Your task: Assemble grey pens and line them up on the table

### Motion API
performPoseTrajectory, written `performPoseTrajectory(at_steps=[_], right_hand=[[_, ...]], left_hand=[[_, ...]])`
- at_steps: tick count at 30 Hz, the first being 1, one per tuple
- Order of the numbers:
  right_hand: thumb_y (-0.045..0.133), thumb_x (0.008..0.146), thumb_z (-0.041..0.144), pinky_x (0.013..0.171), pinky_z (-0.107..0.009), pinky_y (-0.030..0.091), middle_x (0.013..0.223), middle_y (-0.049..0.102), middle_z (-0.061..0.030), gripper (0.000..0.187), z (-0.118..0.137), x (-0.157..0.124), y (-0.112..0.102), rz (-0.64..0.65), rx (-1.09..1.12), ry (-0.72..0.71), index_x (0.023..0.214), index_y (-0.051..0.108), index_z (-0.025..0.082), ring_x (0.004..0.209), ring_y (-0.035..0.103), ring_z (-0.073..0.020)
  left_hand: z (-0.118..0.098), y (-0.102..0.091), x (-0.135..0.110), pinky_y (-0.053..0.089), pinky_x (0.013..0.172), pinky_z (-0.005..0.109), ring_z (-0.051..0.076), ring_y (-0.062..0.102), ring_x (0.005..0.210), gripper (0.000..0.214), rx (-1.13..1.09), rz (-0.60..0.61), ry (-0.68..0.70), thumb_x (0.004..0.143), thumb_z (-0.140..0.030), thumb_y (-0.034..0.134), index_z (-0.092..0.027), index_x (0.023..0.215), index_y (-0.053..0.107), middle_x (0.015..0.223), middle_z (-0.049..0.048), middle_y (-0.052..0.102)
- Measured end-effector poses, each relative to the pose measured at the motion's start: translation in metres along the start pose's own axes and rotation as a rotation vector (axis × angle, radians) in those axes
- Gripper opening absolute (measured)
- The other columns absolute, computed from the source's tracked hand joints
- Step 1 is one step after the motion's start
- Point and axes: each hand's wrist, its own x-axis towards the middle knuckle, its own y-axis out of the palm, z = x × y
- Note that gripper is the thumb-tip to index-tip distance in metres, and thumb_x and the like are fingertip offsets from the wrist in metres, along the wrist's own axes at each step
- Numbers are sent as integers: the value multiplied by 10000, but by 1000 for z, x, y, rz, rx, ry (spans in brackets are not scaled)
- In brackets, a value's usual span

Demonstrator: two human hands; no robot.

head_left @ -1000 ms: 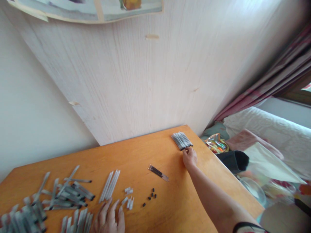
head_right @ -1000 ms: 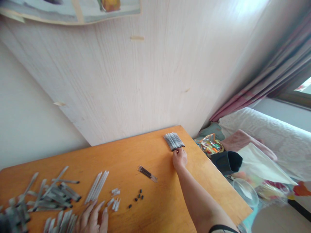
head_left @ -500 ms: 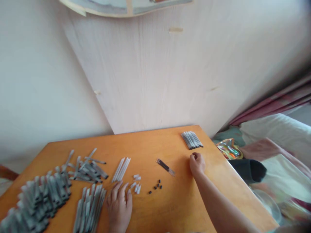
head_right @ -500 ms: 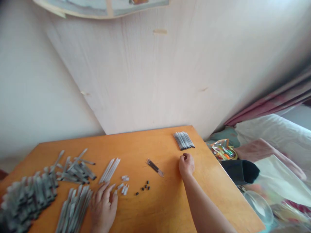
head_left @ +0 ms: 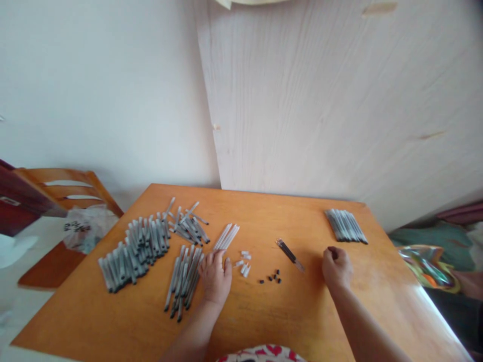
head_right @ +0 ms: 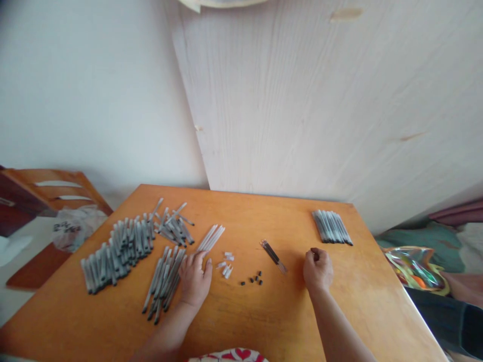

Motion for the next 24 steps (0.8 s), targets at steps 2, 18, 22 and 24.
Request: performPoseTrajectory(at_steps=[2,18,22,24], right_hand=[[497,801,442,737,-360,411,934,696,-136,412,5,-2,0,8,2,-22,1031,683,156,860,609,-276],[476,810,462,792,-370,436,1030,702,-138,433,12,-16,7,127,-1,-25,1069,664,170,936,626,-283],[478,819,457,812,-372,435,1041,700,-132,417,12,-16,6,120,-12,-29,1068,664,178,970,623,-290],[479,822,457,809,-372,436,1033,701,-133,420,12,-16,5,126,-13,-32,1071,665,174,965,625,-291]], left_hand=[[0,-5,11,390,895,454,304,550,1053,289,43,22,-50,915,-286,492,-186,1138,647,1092,133,647],[3,-12,66,377,886,485,328,540,1065,248,275,268,-221,883,-326,484,-230,978,692,1066,120,643],[2,-9,69,379,901,489,328,550,1073,236,266,282,-247,868,-324,506,-224,976,691,1074,126,651],[1,-9,70,383,904,484,324,557,1073,229,257,283,-262,862,-317,518,-223,986,687,1070,127,658]])
